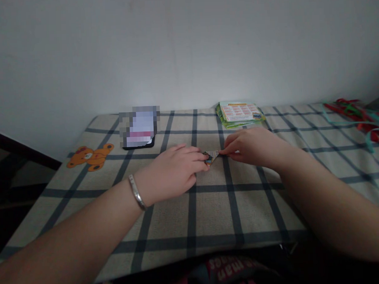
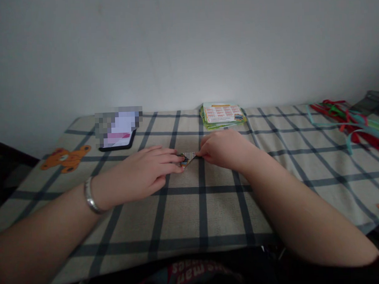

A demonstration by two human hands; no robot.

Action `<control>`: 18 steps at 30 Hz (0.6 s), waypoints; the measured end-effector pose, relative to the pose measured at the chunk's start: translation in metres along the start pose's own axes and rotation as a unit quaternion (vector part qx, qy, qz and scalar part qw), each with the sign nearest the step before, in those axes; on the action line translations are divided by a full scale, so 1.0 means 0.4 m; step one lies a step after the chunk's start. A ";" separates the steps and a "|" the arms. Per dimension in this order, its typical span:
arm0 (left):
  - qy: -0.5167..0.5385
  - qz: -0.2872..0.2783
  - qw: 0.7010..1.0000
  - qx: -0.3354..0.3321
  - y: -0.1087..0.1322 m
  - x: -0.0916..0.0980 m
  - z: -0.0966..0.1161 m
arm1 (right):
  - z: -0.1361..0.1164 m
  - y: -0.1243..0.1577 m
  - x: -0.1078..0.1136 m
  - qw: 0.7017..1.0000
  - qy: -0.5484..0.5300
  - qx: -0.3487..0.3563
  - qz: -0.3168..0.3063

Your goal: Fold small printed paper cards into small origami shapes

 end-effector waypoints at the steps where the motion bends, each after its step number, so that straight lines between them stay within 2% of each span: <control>1: 0.003 -0.002 1.000 0.003 0.000 -0.001 -0.003 | -0.001 -0.001 0.000 1.000 0.007 -0.005 -0.002; 6: 0.021 -0.003 1.000 0.016 -0.002 -0.006 -0.012 | 0.003 -0.013 -0.010 1.000 0.000 -0.020 -0.006; 13: 0.039 0.004 0.999 0.019 0.000 -0.008 -0.018 | 0.048 -0.022 -0.037 0.995 -0.099 -0.019 -0.009; 18: 0.055 0.011 0.998 0.011 0.002 -0.011 -0.027 | 0.050 -0.037 -0.050 0.984 -0.181 0.001 0.006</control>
Point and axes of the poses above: each hand's wrist, its own y-axis away from the middle knuckle, its own x-axis out of the back of the hand, z = x × y, the point moved 7 cm from there along -y, towards the middle knuckle, and after that the axes turned 4 degrees about -z, right-handed, at the moved point
